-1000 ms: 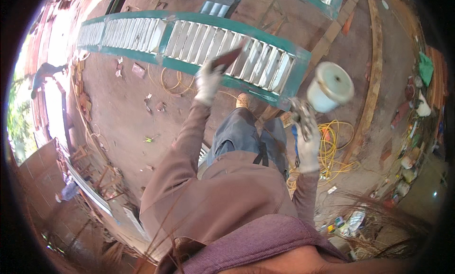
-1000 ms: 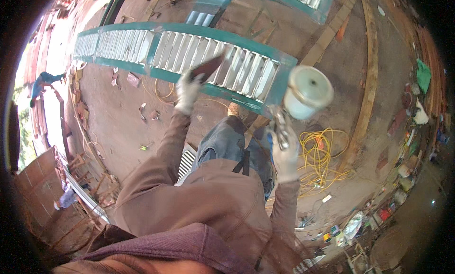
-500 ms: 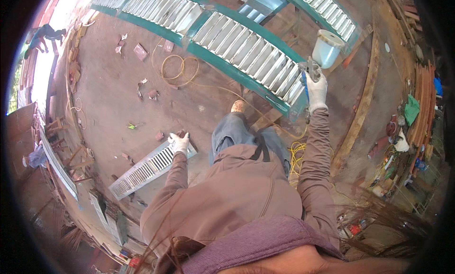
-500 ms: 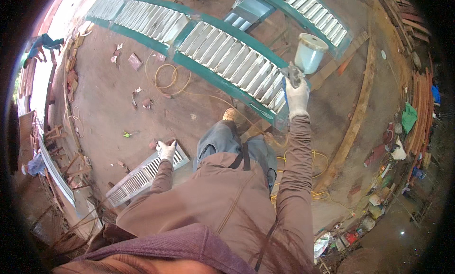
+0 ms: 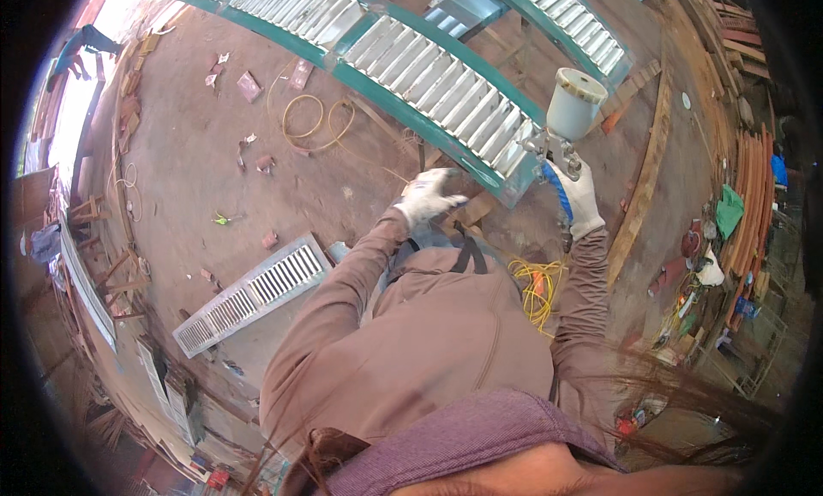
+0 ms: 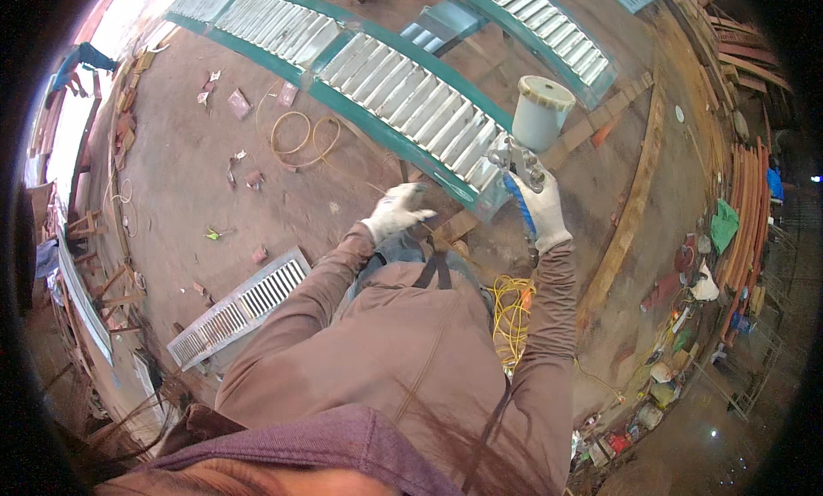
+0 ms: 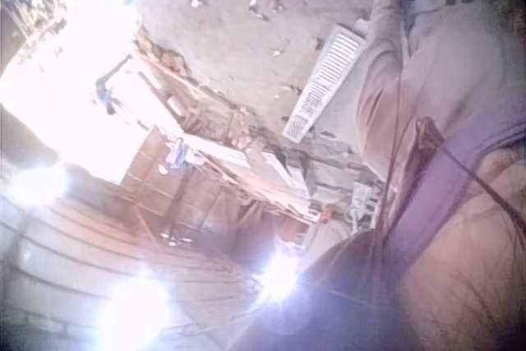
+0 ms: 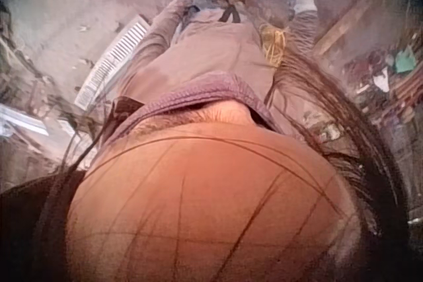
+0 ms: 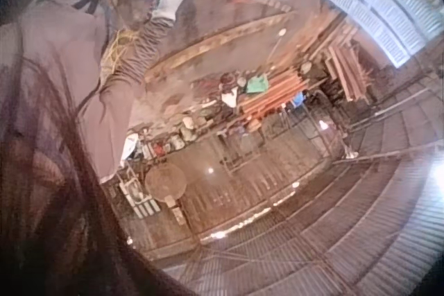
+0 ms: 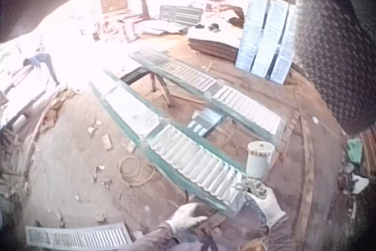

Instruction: The person uses a spray gun to apply green paint to several metal ventilation grilles resting on a wooden rack. They wipe the surface with a cloth, refill the spray gun, and continue painting until the grilles are fully coated.

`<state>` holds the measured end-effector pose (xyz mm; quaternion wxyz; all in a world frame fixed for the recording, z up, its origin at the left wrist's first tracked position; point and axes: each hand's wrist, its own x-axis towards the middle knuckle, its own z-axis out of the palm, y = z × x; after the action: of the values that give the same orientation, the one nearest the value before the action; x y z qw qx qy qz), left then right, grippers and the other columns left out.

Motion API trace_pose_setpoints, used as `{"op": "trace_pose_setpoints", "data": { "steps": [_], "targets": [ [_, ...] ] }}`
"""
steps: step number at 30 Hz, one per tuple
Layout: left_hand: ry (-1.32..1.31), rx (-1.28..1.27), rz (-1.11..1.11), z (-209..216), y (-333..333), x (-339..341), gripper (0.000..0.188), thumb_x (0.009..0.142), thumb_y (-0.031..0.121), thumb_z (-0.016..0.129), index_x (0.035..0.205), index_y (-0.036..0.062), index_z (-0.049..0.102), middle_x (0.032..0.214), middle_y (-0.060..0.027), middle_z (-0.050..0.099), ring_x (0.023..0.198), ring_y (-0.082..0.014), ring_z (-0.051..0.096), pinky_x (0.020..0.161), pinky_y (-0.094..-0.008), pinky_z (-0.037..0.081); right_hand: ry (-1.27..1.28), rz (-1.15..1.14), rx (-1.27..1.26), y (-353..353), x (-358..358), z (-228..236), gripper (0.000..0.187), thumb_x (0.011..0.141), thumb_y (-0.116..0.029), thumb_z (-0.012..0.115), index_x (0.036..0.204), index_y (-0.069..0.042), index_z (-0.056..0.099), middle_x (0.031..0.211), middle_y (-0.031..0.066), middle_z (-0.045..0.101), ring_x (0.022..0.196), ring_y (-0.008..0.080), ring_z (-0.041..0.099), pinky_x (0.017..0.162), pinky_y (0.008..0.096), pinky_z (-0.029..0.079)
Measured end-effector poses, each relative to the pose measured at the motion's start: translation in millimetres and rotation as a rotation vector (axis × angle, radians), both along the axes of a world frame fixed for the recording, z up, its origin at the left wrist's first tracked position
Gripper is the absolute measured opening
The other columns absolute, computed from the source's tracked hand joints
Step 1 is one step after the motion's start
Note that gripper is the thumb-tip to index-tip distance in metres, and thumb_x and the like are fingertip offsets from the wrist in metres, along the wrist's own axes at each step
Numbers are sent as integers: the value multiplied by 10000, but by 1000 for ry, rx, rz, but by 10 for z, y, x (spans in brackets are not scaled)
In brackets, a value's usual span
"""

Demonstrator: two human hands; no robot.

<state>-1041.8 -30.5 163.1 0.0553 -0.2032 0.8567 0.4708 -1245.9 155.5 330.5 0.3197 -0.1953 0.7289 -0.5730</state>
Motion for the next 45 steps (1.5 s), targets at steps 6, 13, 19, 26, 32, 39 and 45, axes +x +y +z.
{"op": "trace_pose_setpoints", "data": {
  "steps": [6, 13, 19, 26, 32, 39, 45],
  "targets": [
    [65, -98, -769, 11, 1163, -460, 898, 734, 667, 658, 1378, 71, 463, 1367, -170, 516, 1308, -384, 428, 1053, -476, 384, 109, -104, 229, 633, -126, 147, 376, 894, -89, 687, 1231, 32, 572, 1114, 67, 643, 941, 104, 612, 800, 254, 512],
    [-434, -236, -825, -478, 1136, -91, 573, 777, 603, 604, 1165, 189, 681, 1172, -90, 669, 1139, -306, 598, 904, -517, 455, 232, 155, 134, 1324, -216, 696, 478, 886, 5, 638, 1343, 19, 499, 1305, 97, 583, 1171, 146, 551, 932, 266, 478],
    [-534, -160, -170, -633, 1013, 917, 475, 848, 448, 600, 1158, 90, 635, 1099, -152, 678, 1072, -316, 626, 910, -428, 482, -123, 374, 55, 1616, -145, 648, 516, 884, 50, 584, 1385, 0, 468, 1335, 77, 568, 1204, 141, 534, 1001, 284, 435],
    [-504, 64, 498, -551, 1686, 1612, 380, 860, 359, 623, 1101, 69, 667, 1041, -164, 695, 1014, -323, 648, 881, -390, 494, 203, 242, 160, 1896, -606, 548, 415, 897, -31, 639, 1304, -10, 560, 1194, 60, 643, 984, 87, 604, 812, 248, 513],
    [-395, 118, 502, -681, 2113, 1706, 353, 893, 318, 572, 1111, 55, 662, 1112, -180, 669, 1067, -331, 621, 913, -399, 480, 539, 32, 198, 2063, -871, 522, 377, 901, -67, 656, 1264, 9, 591, 1166, 64, 661, 978, 105, 617, 864, 264, 498],
    [-334, 73, 379, -607, 2102, 1482, 328, 898, 311, 561, 1098, 74, 668, 1091, -173, 672, 1047, -341, 624, 891, -410, 488, 408, 247, 56, 2035, -588, 544, 411, 893, -20, 629, 1295, 31, 560, 1246, 85, 636, 1070, 109, 595, 918, 275, 476],
    [-380, 36, 338, -529, 2014, 1460, 337, 890, 336, 566, 1078, 79, 675, 1073, -183, 673, 1027, -338, 631, 869, -414, 492, 177, 426, 91, 2097, -196, 716, 444, 893, 17, 609, 1330, 18, 527, 1274, 75, 605, 1099, 130, 584, 899, 268, 483]
  ]
}}
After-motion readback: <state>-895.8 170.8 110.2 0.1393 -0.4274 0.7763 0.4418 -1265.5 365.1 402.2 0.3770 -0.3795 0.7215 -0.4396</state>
